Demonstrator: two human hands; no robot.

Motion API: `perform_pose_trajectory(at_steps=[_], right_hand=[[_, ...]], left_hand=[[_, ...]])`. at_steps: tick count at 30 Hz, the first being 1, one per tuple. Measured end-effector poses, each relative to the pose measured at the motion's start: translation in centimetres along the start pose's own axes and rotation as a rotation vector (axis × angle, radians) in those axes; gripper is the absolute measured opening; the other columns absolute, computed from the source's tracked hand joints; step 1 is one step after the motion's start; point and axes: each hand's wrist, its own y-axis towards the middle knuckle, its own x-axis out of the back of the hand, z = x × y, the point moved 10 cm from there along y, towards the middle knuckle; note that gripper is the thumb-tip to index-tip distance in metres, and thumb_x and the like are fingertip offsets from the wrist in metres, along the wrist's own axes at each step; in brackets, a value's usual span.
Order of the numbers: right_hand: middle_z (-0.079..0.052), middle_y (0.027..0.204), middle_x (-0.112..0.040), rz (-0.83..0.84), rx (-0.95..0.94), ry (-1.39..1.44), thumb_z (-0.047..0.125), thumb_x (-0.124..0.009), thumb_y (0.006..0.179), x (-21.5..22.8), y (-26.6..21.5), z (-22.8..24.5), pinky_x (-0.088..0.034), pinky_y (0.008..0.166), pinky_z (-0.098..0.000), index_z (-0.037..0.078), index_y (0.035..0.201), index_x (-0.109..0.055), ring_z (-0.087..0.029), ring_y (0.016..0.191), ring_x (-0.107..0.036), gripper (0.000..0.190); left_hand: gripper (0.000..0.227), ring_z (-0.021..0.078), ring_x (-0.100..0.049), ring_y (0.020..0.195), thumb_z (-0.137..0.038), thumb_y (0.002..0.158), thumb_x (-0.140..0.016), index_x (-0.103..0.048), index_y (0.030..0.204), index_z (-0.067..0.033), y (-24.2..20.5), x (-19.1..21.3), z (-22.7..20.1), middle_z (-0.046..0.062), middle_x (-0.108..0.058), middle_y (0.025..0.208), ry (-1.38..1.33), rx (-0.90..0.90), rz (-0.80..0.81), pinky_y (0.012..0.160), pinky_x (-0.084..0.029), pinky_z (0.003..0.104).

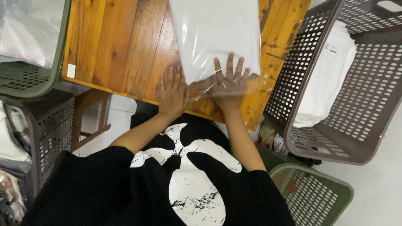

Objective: The person places a folded white t-shirt into a plastic bag, seals the bag by peeling an adhesive strip and pressing it down, then places the finished package into a basket with others.

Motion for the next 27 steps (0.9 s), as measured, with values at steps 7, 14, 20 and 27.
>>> perform_pose_trajectory(at_steps=[7,14,20,27], right_hand=[[-0.018,0.124,-0.043,0.127,0.373,0.178,0.034,-0.047,0.082,-3.0,-6.9,1.2,-0.035,0.087,-0.0528,0.019,0.125,-0.044,-0.041,0.111,-0.042,0.046],[0.005,0.071,-0.063,-0.182,-0.094,0.74,0.03,-0.053,0.086,1.6,-5.2,-7.4,-0.046,0.068,-0.0268,0.022,0.079,-0.063,-0.016,0.074,-0.061,0.015],[-0.022,0.14,-0.019,-0.073,-0.105,0.233,0.036,-0.036,0.089,2.5,2.0,-2.7,-0.008,0.102,-0.0543,0.002,0.134,-0.028,-0.037,0.13,-0.014,0.057],[-0.015,0.145,-0.005,0.257,-0.135,0.275,0.041,-0.024,0.091,0.2,2.2,-2.4,-0.004,0.101,-0.0597,0.009,0.139,-0.014,-0.03,0.134,-0.005,0.058]], left_hand=[[0.052,0.0313,-0.018,0.13,-0.02,0.088,-0.04,-0.024,0.132,0.0035,-0.3,2.6,2.9,0.02,-0.024,0.139,-0.211,0.069,-0.004,0.105,-0.006,0.049],[0.089,0.0262,-0.025,0.129,-0.05,0.059,-0.058,-0.028,0.136,-0.0168,-2.4,6.0,5.3,0.008,-0.031,0.138,-0.292,-0.203,0.117,0.105,-0.015,0.043],[0.064,0.0336,-0.035,0.122,-0.045,0.076,-0.046,-0.041,0.126,-0.0057,1.1,11.2,3.7,0.019,-0.038,0.131,-0.28,-0.198,-0.28,0.101,-0.02,0.047],[0.061,0.0248,-0.016,0.132,-0.042,0.087,-0.033,-0.022,0.138,-0.0099,4.9,6.0,2.1,0.011,-0.019,0.143,-0.187,-0.041,0.067,0.106,-0.002,0.047]])
